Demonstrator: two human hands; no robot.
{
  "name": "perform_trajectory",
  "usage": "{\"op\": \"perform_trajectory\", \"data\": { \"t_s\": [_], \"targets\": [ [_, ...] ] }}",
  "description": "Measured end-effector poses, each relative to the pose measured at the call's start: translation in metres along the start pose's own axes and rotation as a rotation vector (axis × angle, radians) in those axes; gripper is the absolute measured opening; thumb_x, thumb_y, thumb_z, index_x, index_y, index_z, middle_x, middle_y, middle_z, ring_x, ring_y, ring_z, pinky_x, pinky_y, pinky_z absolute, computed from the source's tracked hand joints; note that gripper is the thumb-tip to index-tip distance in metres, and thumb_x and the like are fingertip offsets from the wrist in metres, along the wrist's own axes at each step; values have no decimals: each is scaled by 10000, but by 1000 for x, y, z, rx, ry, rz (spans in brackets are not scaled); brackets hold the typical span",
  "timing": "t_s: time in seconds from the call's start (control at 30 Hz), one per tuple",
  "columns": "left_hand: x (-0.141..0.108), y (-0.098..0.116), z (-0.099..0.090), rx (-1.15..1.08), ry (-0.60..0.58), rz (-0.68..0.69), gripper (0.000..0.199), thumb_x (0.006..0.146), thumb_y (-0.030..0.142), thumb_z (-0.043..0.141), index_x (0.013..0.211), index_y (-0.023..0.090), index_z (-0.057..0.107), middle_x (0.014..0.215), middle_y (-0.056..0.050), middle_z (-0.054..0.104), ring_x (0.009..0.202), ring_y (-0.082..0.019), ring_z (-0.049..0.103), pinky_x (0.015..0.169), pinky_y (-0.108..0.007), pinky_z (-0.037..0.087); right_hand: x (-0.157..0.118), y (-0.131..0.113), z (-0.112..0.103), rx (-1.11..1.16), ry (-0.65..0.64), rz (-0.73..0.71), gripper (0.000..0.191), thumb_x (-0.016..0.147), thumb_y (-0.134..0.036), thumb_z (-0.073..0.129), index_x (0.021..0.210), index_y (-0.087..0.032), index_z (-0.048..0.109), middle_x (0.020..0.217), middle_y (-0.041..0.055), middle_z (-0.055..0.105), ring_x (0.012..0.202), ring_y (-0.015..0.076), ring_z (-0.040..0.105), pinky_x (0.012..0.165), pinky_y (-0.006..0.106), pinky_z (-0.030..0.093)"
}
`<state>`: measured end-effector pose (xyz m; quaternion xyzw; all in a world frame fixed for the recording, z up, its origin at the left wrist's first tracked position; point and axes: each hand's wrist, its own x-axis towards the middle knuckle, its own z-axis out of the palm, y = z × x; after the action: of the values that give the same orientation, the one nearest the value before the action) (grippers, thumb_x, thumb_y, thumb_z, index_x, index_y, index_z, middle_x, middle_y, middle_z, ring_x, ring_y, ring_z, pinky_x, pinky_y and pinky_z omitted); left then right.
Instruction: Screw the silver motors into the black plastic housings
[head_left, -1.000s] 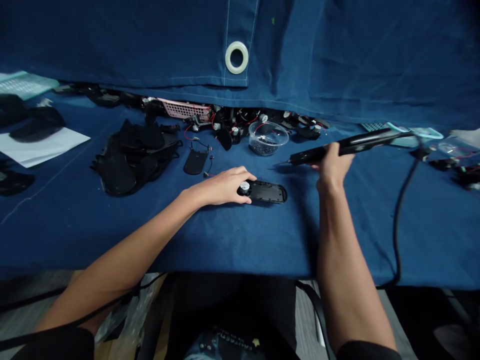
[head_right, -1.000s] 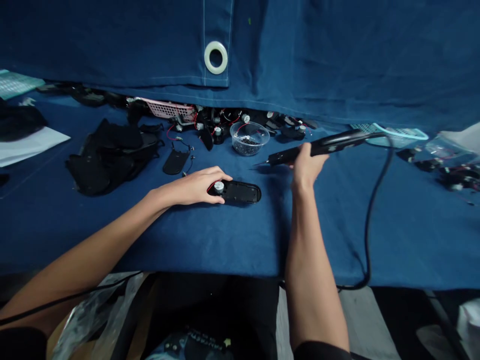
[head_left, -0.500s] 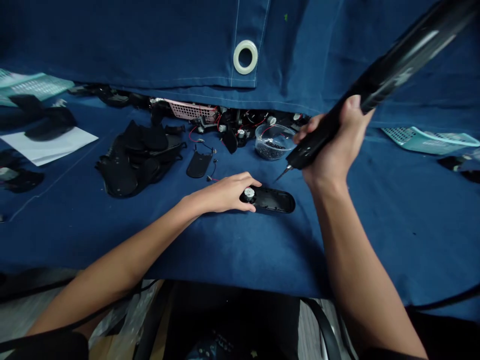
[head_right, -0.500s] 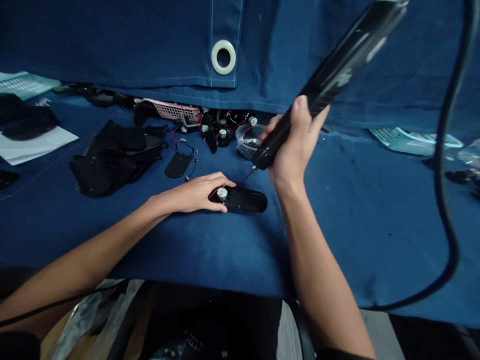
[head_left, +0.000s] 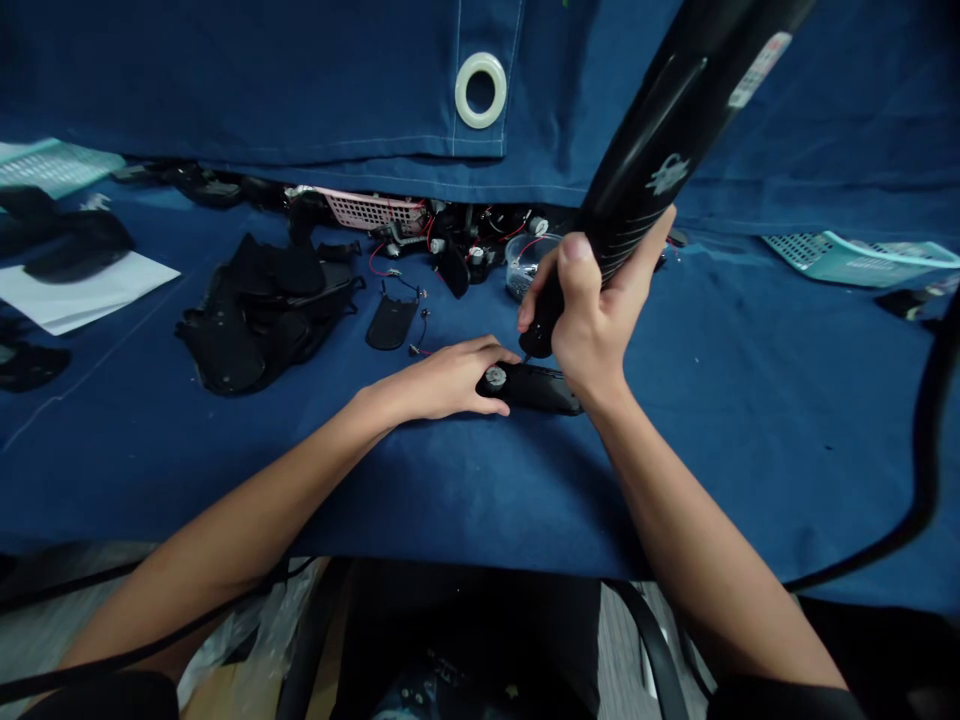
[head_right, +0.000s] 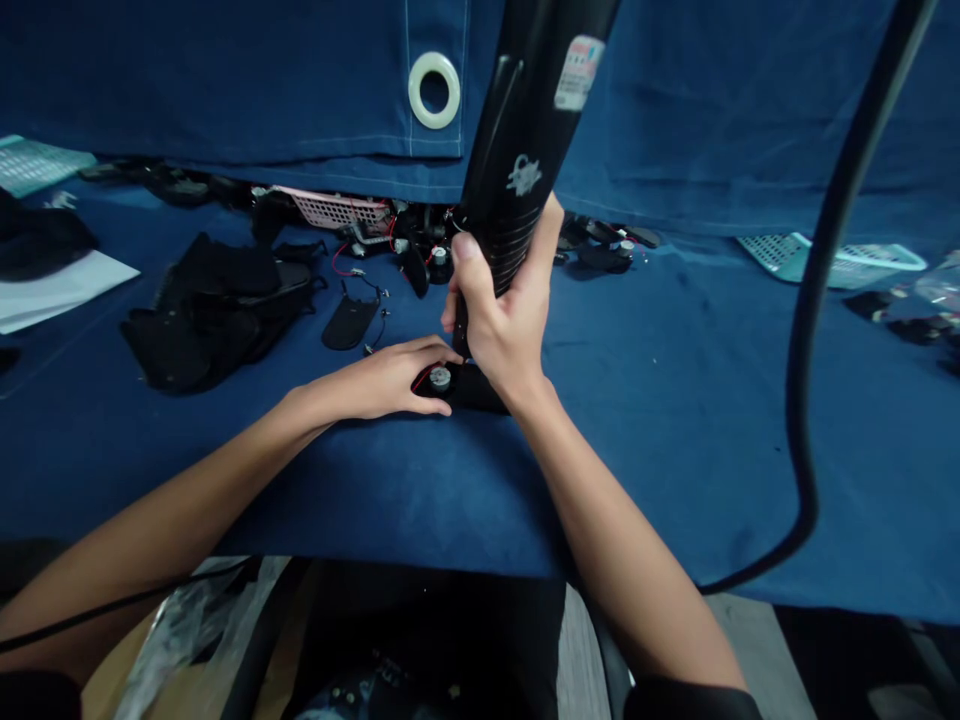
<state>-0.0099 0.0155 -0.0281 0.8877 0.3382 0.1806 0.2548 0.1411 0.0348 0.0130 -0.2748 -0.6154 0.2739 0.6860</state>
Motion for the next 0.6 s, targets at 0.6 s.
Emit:
{"op": "perform_trajectory", "data": {
  "t_s": [0.6],
  "targets": [
    [3, 0, 3, 34, -8, 4, 501, 779, 378, 708, 1192, 153, 535, 1275, -106, 547, 1161, -247, 548, 979, -322, 421, -17, 15, -3, -86, -121, 2, 601, 882, -531, 515, 1376, -418, 192, 806, -29, 655, 706, 172, 705, 503, 247, 552]
  ]
}}
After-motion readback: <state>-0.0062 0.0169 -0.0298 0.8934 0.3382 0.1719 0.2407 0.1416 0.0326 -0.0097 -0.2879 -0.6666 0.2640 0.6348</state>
